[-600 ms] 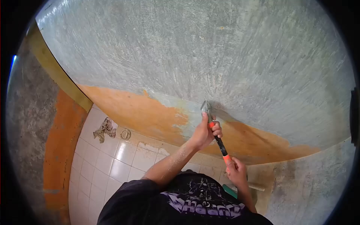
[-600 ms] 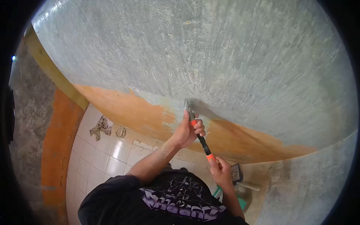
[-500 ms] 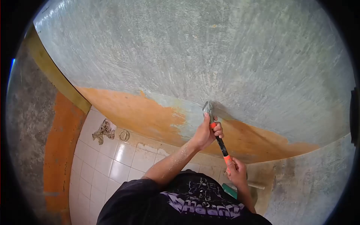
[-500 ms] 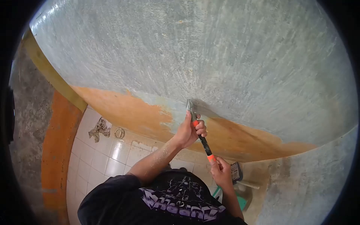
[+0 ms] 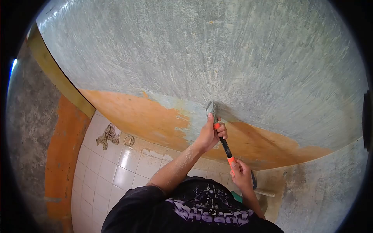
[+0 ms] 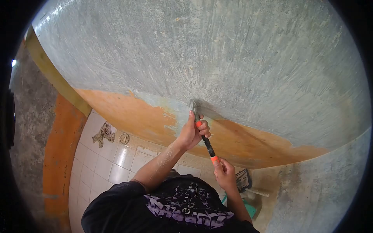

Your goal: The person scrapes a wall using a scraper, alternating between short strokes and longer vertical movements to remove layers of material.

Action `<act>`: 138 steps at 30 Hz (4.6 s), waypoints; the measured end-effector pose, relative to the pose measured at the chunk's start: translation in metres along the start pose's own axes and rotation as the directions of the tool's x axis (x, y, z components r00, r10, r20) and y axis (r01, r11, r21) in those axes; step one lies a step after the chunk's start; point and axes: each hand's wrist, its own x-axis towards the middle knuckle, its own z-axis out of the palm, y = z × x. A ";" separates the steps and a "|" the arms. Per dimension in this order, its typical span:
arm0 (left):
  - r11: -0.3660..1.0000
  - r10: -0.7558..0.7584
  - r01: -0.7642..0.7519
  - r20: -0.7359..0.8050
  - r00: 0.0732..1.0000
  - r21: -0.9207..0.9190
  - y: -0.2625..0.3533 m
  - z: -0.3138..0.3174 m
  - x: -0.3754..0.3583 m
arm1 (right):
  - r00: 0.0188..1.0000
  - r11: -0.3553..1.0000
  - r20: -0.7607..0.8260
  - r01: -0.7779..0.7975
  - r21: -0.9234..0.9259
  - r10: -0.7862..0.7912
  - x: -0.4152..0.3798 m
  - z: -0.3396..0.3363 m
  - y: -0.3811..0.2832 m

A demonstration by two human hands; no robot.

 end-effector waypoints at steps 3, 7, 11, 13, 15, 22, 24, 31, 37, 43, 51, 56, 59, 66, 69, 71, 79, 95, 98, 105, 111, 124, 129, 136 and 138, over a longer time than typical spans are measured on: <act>1.000 0.026 -0.026 -0.002 1.000 0.010 0.002 -0.007 0.002 | 0.999 0.999 0.006 0.033 0.042 -0.033 0.008 0.008 0.011; 0.999 0.030 -0.030 0.012 0.999 0.023 -0.003 -0.009 0.001 | 0.998 0.997 0.002 0.066 0.049 -0.066 0.007 0.005 0.021; 0.998 0.056 -0.056 -0.003 0.998 0.028 0.000 -0.012 0.001 | 1.000 1.000 0.012 0.007 0.012 -0.007 0.007 0.011 0.009; 0.998 0.044 -0.044 -0.013 0.999 0.033 0.002 -0.012 0.000 | 1.000 0.998 0.009 0.014 0.063 -0.015 0.006 0.016 0.015; 0.999 0.039 -0.038 -0.025 0.999 0.019 -0.001 -0.011 0.000 | 1.000 0.996 0.009 0.019 0.089 -0.020 0.006 0.012 0.019; 0.999 0.051 -0.049 -0.076 0.996 0.021 0.006 -0.006 0.003 | 1.000 0.992 0.016 0.006 0.125 -0.008 0.014 0.010 0.006; 0.997 0.071 -0.067 -0.103 0.992 0.043 0.011 -0.001 0.000 | 1.000 0.991 0.021 0.013 0.135 -0.016 0.013 0.014 0.004; 0.998 0.047 -0.048 -0.023 0.999 -0.038 0.016 -0.007 0.002 | 0.999 0.993 -0.013 0.043 0.112 -0.041 0.009 0.016 -0.003; 1.000 -0.009 0.009 -0.008 1.000 0.026 0.014 -0.008 -0.001 | 0.999 0.996 -0.046 0.023 0.084 -0.019 -0.003 0.020 -0.002; 1.000 0.008 -0.008 -0.002 1.000 0.000 0.034 -0.016 -0.005 | 0.996 0.993 -0.062 0.065 0.099 -0.059 0.008 0.041 0.006; 0.997 -0.063 0.062 0.026 0.998 0.036 0.024 -0.016 -0.007 | 0.992 0.993 -0.116 0.070 0.095 -0.058 -0.002 0.049 0.015; 0.996 -0.086 0.086 0.008 0.996 0.017 0.019 -0.014 -0.007 | 0.989 0.997 -0.147 0.035 0.075 -0.024 -0.010 0.040 0.002; 0.999 -0.050 0.050 0.053 0.997 0.006 0.029 -0.026 -0.004 | 0.989 0.996 -0.145 0.048 0.077 -0.037 0.002 0.052 0.014; 0.997 -0.073 0.072 0.011 0.997 0.040 0.028 -0.014 -0.009 | 0.990 0.997 -0.139 0.040 0.058 -0.032 -0.004 0.043 0.002; 0.998 -0.069 0.069 0.048 0.996 0.008 0.036 -0.026 -0.008 | 0.992 0.998 -0.119 0.053 0.045 -0.047 0.004 0.053 0.003; 0.996 -0.080 0.082 0.078 0.994 -0.019 0.040 -0.034 -0.007 | 0.988 0.998 -0.146 0.058 0.020 -0.055 0.005 0.055 0.006; 0.996 -0.090 0.090 0.051 0.995 0.001 0.035 -0.027 -0.008 | 0.986 0.998 -0.164 0.040 0.047 -0.032 0.004 0.053 0.004; 0.997 -0.080 0.079 0.052 0.995 0.021 0.050 -0.033 -0.011 | 0.979 0.998 -0.202 0.014 0.063 -0.001 0.000 0.067 -0.013; 0.995 -0.095 0.093 0.069 0.993 0.034 0.046 -0.026 -0.010 | 0.975 1.000 -0.222 0.013 0.002 -0.012 0.004 0.060 -0.017; 0.998 -0.064 0.066 0.128 0.990 -0.017 0.068 -0.050 -0.014 | 0.974 0.996 -0.215 0.067 -0.063 -0.079 0.005 0.082 -0.017; 0.987 -0.158 0.157 0.201 0.967 0.021 0.038 -0.028 -0.006 | 0.956 0.997 -0.293 0.003 -0.080 -0.027 -0.006 0.045 -0.020; 0.986 -0.166 0.157 0.215 0.962 0.059 0.040 -0.035 -0.005 | 0.945 0.992 -0.324 0.013 -0.129 -0.054 -0.006 0.032 -0.021; 0.997 -0.070 0.076 0.210 0.975 -0.020 0.064 -0.054 -0.010 | 0.968 0.982 -0.210 0.106 -0.157 -0.138 0.015 0.057 -0.019; 0.972 -0.233 0.225 0.269 0.934 0.063 0.032 -0.037 -0.002 | 0.936 0.984 -0.327 0.076 -0.160 -0.126 -0.009 0.019 -0.025; 0.974 -0.225 0.218 0.264 0.938 0.058 0.030 -0.040 -0.002 | 0.938 0.988 -0.336 0.036 -0.153 -0.086 -0.011 0.017 -0.027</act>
